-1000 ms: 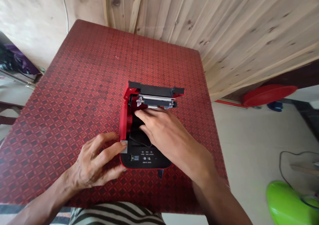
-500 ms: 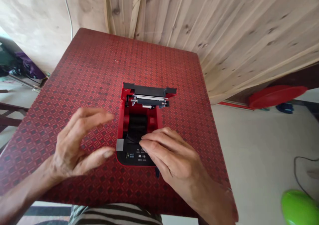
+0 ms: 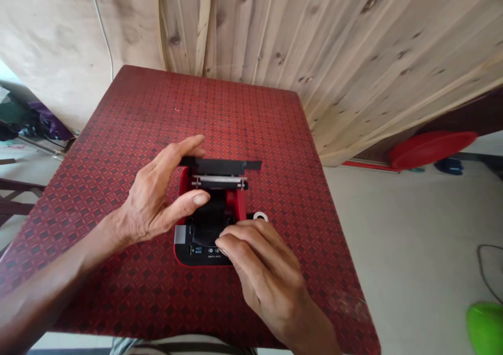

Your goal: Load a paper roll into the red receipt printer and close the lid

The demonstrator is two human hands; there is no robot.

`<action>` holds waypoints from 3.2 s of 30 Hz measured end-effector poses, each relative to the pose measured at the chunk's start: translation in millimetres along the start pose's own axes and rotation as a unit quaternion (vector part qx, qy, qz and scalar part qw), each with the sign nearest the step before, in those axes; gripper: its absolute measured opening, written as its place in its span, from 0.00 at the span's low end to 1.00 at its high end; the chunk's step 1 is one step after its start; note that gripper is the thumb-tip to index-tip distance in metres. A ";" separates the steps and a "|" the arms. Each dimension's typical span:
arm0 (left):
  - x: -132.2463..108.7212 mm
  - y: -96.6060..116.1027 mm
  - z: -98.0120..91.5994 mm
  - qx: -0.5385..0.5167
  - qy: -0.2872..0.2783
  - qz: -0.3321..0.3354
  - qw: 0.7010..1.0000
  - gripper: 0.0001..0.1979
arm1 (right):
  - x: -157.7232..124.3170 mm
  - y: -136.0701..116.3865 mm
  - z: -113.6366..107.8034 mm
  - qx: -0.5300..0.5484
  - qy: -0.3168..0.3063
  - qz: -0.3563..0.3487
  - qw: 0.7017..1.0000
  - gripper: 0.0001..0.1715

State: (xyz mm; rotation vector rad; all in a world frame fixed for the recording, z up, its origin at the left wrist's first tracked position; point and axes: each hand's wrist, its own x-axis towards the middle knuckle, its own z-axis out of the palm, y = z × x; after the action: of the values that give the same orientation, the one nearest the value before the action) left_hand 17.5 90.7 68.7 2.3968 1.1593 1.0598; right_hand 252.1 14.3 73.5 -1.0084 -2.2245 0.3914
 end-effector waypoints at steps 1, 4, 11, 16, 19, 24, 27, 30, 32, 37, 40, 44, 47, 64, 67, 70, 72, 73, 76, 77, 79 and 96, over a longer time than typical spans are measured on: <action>-5.9 2.3 -0.1 -0.003 -0.003 0.006 1.000 0.36 | -1.6 0.1 1.1 0.000 0.001 0.002 1.000 0.13; -25.2 8.1 2.1 0.021 -0.025 0.055 0.998 0.35 | -5.8 0.8 5.5 0.000 0.009 0.004 1.000 0.14; -56.4 5.5 17.3 0.062 -0.041 0.135 0.988 0.39 | -11.0 1.6 10.7 -0.013 0.035 -0.009 0.999 0.14; -57.5 2.6 20.1 0.072 -0.032 0.155 0.985 0.44 | -9.9 0.1 8.8 -0.012 0.036 -0.006 0.999 0.13; -56.5 3.7 18.5 0.087 -0.031 0.158 0.983 0.48 | -8.7 -0.2 9.0 -0.008 0.040 -0.006 0.999 0.12; -56.8 2.8 19.0 0.107 -0.033 0.170 0.979 0.48 | -5.7 -2.1 6.0 -0.001 0.040 -0.013 0.999 0.14; -59.0 1.1 20.7 0.102 -0.038 0.166 0.980 0.45 | -4.8 2.2 -5.7 0.009 0.063 0.005 0.998 0.18; -64.4 2.0 17.4 0.090 -0.039 0.147 0.984 0.40 | -8.3 24.5 -20.2 -0.023 0.135 0.078 0.988 0.19; -71.5 4.2 12.2 0.087 -0.018 0.126 0.988 0.38 | -15.1 51.6 -23.8 -0.027 0.176 0.148 0.973 0.12; -99.7 9.3 7.8 0.126 0.069 0.110 0.984 0.29 | -41.5 122.6 1.7 0.033 0.172 0.306 0.936 0.14; -113.6 8.1 16.6 0.119 0.110 0.102 0.981 0.27 | -48.3 138.7 21.8 0.025 0.158 0.316 0.935 0.17; -119.5 2.1 25.7 0.093 0.140 0.080 0.982 0.26 | -42.1 136.5 29.9 0.009 0.124 0.297 0.947 0.13; -119.9 -0.2 26.7 0.093 0.133 0.087 0.983 0.22 | -37.8 134.5 28.5 -0.002 0.111 0.285 0.952 0.11; -118.4 6.5 26.8 0.070 0.087 0.055 0.992 0.23 | -38.7 136.4 25.9 -0.029 0.092 0.272 0.957 0.10; -114.5 11.4 27.8 0.034 0.084 0.020 0.996 0.23 | -38.5 136.5 26.1 -0.028 0.094 0.271 0.958 0.10; -109.3 14.1 28.1 0.012 0.083 0.005 0.997 0.22 | -38.0 136.7 26.5 -0.027 0.097 0.269 0.958 0.10; -106.5 13.8 28.3 0.000 0.086 0.003 0.996 0.21 | -37.8 136.6 26.5 -0.027 0.099 0.270 0.957 0.10; -105.6 13.3 28.5 -0.005 0.087 0.002 0.996 0.21 | -37.8 136.6 26.6 -0.027 0.100 0.270 0.957 0.10; -104.4 11.7 29.5 -0.022 0.088 -0.007 0.996 0.21 | -38.0 136.5 26.5 -0.025 0.099 0.274 0.956 0.10; -104.3 11.3 29.9 -0.027 0.089 -0.009 0.996 0.21 | -38.1 136.3 26.5 -0.024 0.099 0.275 0.956 0.10; -104.2 10.9 30.5 -0.034 0.094 -0.009 0.995 0.21 | -38.1 135.6 26.2 -0.022 0.099 0.276 0.956 0.10; -109.5 14.8 29.0 0.015 0.101 0.025 0.994 0.21 | -19.5 73.2 -14.4 -0.067 0.128 0.175 0.974 0.05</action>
State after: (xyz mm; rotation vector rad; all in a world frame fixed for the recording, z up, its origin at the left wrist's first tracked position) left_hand 1.7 -0.6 1.9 2.3968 1.1902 1.3373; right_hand 312.0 47.9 38.5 -1.4454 -1.8622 0.2481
